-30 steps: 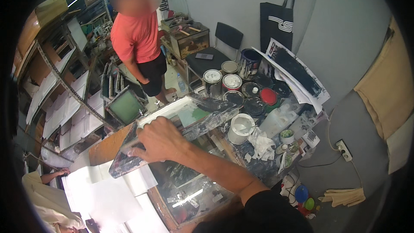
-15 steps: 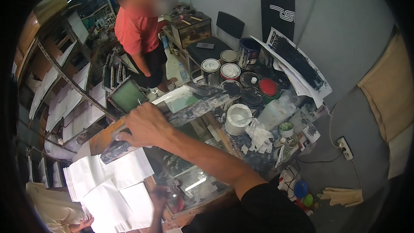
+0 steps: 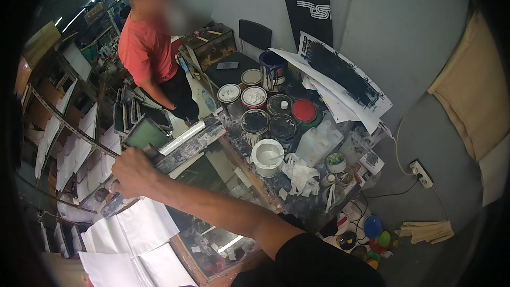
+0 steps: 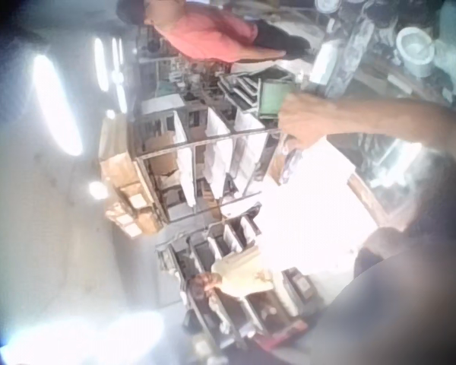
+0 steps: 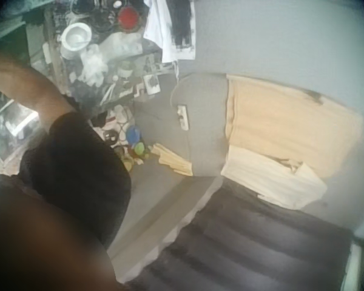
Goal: The person performs screen printing on white fabric pieces. They place each fabric under a screen, pull a squeegee across the screen to transfer ink, then lift the screen and remove the printed fabric. The process repeats for multiple pieces.
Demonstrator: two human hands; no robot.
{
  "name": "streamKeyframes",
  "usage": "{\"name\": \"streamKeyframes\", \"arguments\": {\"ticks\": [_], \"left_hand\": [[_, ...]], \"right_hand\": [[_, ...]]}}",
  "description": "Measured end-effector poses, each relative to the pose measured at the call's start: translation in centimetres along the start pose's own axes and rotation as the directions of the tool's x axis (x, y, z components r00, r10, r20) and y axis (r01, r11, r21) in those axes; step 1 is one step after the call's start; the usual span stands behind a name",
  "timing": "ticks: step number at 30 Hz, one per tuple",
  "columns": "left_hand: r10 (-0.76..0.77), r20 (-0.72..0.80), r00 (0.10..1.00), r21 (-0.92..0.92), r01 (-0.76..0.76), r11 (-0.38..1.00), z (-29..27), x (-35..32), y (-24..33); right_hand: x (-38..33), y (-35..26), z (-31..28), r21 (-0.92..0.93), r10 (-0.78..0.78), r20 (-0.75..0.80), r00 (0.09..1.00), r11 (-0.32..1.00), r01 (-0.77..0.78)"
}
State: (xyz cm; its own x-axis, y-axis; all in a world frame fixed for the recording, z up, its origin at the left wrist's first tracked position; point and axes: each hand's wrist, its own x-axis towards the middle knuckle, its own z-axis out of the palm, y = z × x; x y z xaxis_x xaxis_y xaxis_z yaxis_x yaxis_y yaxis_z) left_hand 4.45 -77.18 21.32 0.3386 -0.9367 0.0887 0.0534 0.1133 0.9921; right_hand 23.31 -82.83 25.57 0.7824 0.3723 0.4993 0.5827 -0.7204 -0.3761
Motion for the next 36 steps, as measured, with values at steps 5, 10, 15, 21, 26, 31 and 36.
{"name": "streamKeyframes", "arguments": {"ticks": [5, 10, 15, 21, 26, 31, 36], "left_hand": [[0.307, 0.148, 0.94, -0.128, -0.29, 0.949, 0.0, -1.4, 4.6], [0.587, -0.314, 0.746, 0.474, -0.413, 0.778, -11.1, -5.8, 11.6], [0.459, -0.781, 0.422, 0.62, 0.611, 0.493, -31.9, -10.5, 9.1], [0.436, -0.817, 0.377, 0.536, 0.775, 0.336, -37.0, -14.6, 5.1], [0.446, -0.735, 0.51, 0.678, 0.554, 0.484, -24.6, -13.9, 3.8], [-0.117, -0.461, 0.88, 0.37, 0.31, 0.876, -6.7, -10.7, -2.0], [-0.209, -0.203, 0.957, -0.014, 0.211, 0.977, 1.3, -11.4, -5.3]], "right_hand": [[-0.7, 0.7, 1.1, -0.009, -0.019, -0.058, 0.998, 1.0, 0.019], [-1.1, -0.1, 0.9, 0.046, 0.001, -0.036, 0.999, 0.999, 0.0], [-1.3, -0.3, 0.7, 0.034, 0.015, 0.024, 1.0, 0.999, -0.016], [-1.9, -0.3, 1.5, 0.025, -0.003, -0.093, 0.996, 1.0, 0.005], [-1.7, 0.2, 1.2, -0.016, -0.002, -0.057, 0.998, 1.0, 0.001], [-1.5, 0.4, -1.0, -0.062, 0.005, 0.023, 1.0, 0.998, -0.004], [-0.9, -0.3, 0.3, -0.151, 0.008, 0.038, 0.999, 0.989, -0.002]]}}
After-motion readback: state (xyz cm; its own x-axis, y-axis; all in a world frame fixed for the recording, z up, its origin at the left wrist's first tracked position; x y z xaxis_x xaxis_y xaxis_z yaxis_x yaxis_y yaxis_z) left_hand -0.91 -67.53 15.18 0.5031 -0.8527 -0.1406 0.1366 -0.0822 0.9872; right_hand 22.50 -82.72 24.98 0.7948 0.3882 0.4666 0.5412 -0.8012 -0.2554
